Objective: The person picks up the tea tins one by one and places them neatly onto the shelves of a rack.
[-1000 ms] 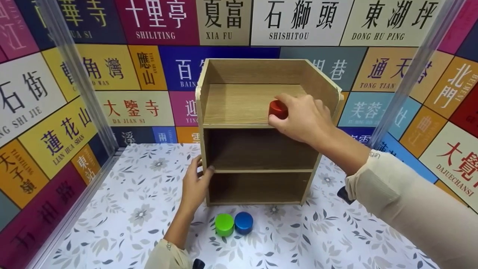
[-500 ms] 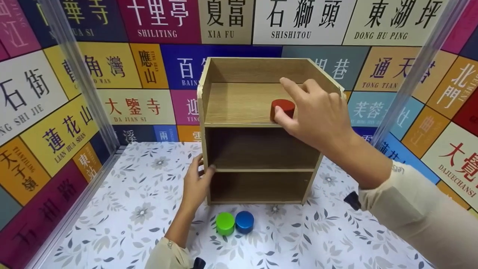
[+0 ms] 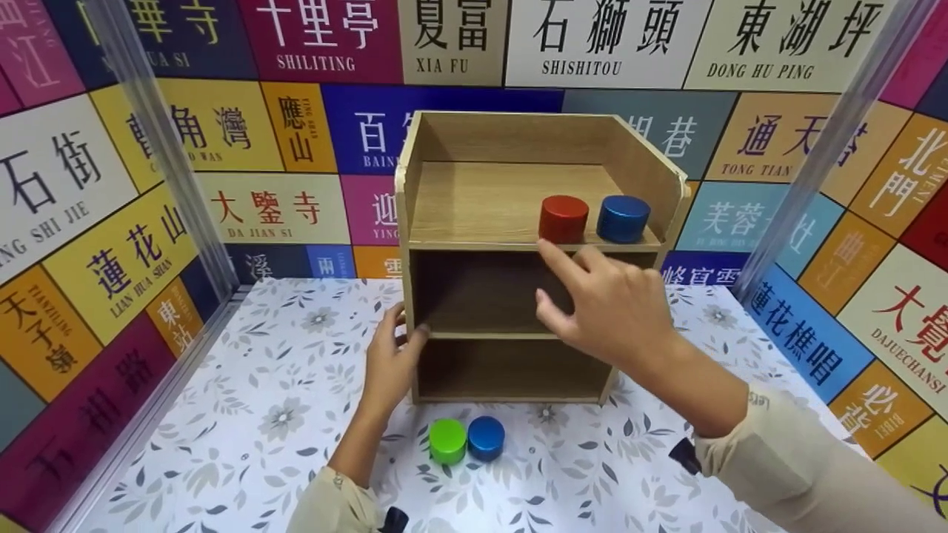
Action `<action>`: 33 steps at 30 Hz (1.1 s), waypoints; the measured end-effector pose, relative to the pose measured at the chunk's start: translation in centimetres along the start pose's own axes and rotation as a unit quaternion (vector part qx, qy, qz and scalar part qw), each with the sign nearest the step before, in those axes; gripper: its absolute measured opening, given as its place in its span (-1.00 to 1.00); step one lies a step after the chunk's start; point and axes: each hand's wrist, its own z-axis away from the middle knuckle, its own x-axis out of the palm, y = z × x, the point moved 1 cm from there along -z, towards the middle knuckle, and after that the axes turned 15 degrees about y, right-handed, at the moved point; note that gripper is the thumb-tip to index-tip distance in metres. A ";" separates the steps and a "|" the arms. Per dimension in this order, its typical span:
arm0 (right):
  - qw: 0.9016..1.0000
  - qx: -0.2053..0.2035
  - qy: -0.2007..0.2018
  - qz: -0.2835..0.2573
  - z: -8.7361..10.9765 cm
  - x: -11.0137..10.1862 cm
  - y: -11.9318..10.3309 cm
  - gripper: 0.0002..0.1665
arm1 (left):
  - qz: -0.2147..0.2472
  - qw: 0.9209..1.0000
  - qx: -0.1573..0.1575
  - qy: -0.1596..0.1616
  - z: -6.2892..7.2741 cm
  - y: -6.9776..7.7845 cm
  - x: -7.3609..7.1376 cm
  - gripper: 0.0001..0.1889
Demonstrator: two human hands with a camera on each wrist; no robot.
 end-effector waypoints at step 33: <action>0.982 -0.065 -0.145 -0.106 16.7 9.8 -7.0 -0.30 | 0.002 1.000 0.015 0.005 -0.2 -0.3 0.1 -0.46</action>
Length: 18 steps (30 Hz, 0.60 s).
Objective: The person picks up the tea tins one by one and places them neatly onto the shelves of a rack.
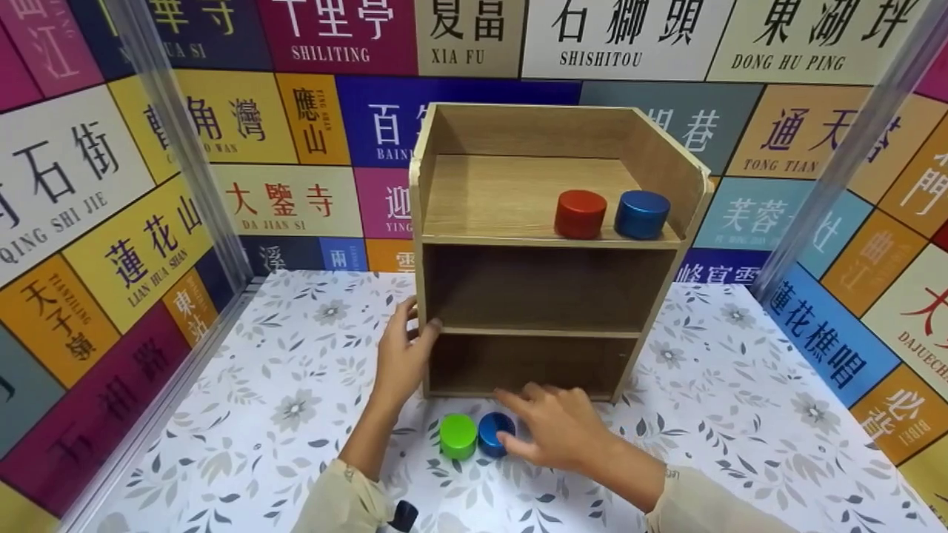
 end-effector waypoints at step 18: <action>0.997 -0.006 -0.074 -0.028 1.7 1.4 -1.6 -0.24 | 0.000 1.000 0.003 0.005 0.0 0.3 0.0 -0.47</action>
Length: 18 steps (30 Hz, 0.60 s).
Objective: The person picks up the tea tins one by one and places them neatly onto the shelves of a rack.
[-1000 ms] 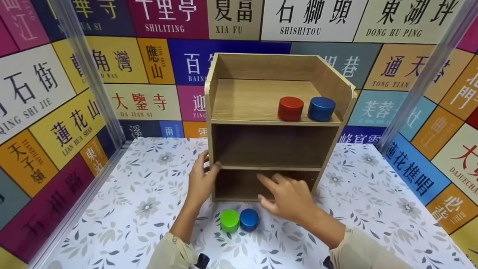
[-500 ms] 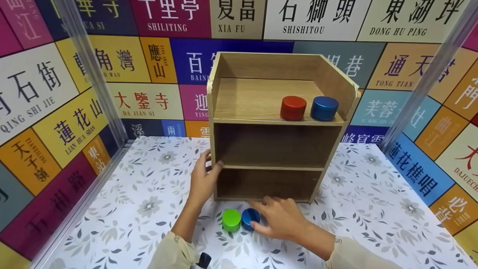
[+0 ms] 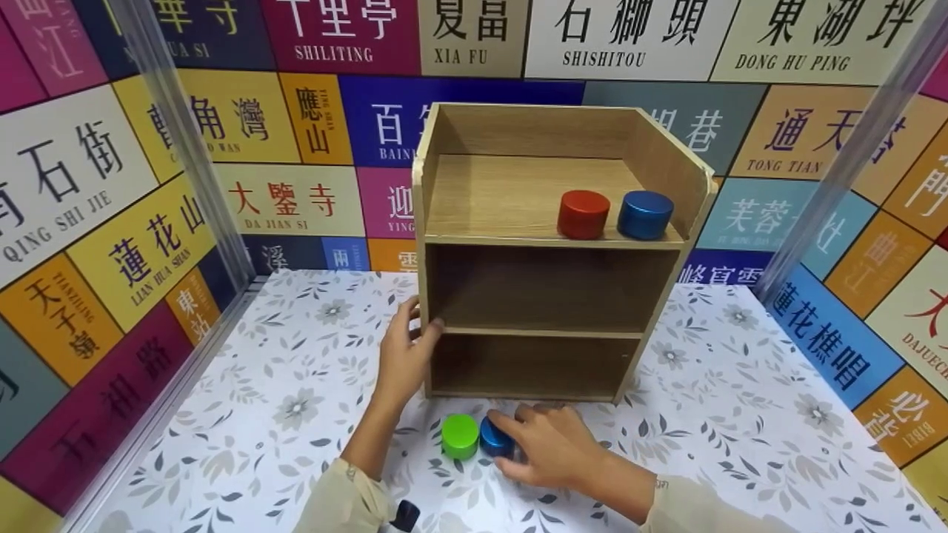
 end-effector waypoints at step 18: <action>1.000 0.005 0.012 -0.021 -0.6 0.9 -0.5 -0.31 | 0.001 1.000 0.014 0.003 -0.1 -0.3 0.1 -0.48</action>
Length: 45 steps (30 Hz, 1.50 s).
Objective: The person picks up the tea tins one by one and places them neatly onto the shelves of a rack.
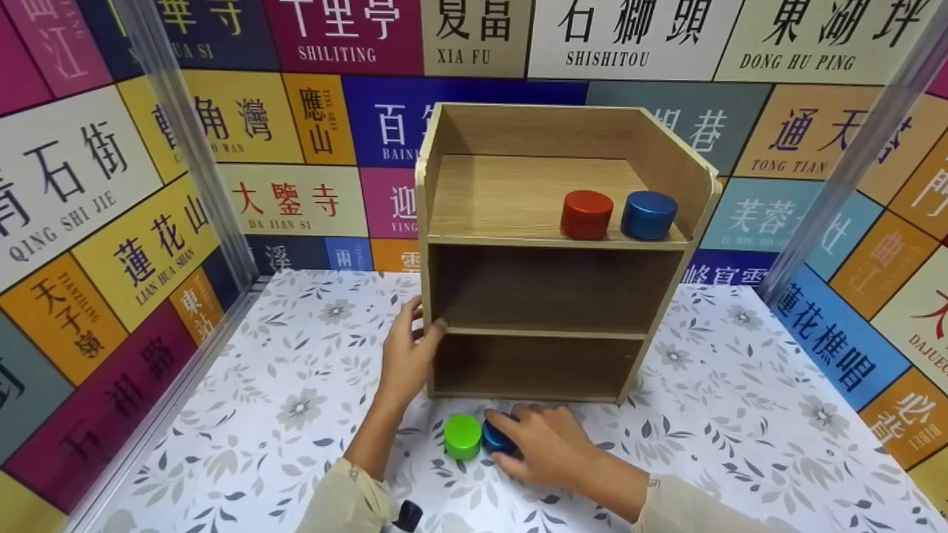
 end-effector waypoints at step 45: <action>0.995 0.037 0.088 -0.006 -4.0 -6.8 1.4 -0.39 | 0.001 1.000 -0.004 0.000 0.0 0.2 -0.1 -0.46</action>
